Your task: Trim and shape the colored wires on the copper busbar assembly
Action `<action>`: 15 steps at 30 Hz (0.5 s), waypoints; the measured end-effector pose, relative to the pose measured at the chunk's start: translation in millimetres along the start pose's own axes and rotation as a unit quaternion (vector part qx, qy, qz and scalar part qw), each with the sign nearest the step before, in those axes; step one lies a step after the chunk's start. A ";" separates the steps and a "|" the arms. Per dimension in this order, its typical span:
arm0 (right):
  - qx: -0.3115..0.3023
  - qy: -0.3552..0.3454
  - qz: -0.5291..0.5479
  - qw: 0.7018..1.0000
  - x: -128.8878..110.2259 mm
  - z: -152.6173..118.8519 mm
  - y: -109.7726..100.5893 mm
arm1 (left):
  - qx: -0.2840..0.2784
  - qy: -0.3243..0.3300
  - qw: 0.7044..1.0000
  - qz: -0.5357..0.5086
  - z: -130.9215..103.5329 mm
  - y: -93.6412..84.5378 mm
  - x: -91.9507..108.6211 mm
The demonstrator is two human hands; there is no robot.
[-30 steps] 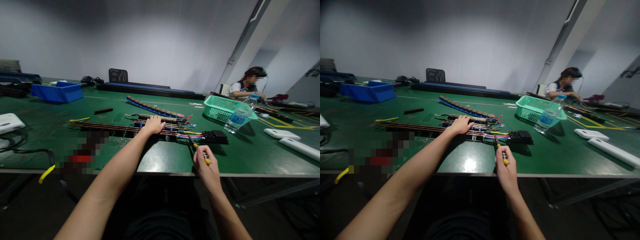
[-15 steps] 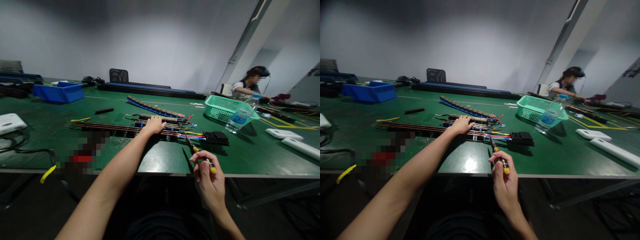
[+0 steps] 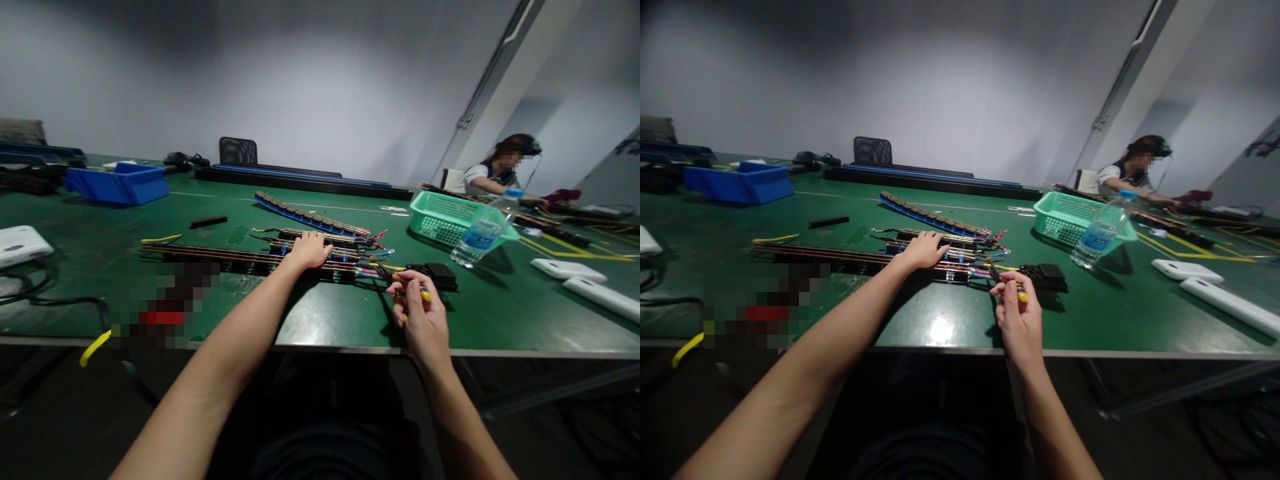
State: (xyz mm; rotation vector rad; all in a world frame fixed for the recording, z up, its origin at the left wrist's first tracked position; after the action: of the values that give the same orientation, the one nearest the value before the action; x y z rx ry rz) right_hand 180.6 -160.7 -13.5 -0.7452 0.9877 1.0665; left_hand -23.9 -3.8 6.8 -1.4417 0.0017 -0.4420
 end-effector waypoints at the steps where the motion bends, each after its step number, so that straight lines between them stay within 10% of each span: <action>1: 0.000 -0.003 -0.007 1.000 -1.1 1.0 1.3 | 0.000 0.000 1.000 0.002 -0.1 -0.4 0.2; 10: -0.052 0.069 0.001 0.996 -17.1 33.7 -2.9 | -0.005 -0.005 1.000 0.000 -0.9 -1.9 1.4; 15: -0.031 -0.087 -0.200 0.975 -14.3 22.5 4.3 | 0.000 0.003 1.000 -0.004 1.5 0.2 -0.1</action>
State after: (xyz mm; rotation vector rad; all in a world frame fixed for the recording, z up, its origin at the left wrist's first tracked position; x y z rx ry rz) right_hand 180.7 -144.7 8.2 -0.8434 0.6216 0.7961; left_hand -23.6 -2.3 6.9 -1.4414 0.0018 -0.4526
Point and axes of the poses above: each hand's wrist, its own z-axis towards the middle knuckle, its own y-axis out of the palm, x = y × z, the point moved 3 cm from there along z, towards the middle knuckle, and after that the axes turned 10 degrees about -z, right-handed, at the moved point
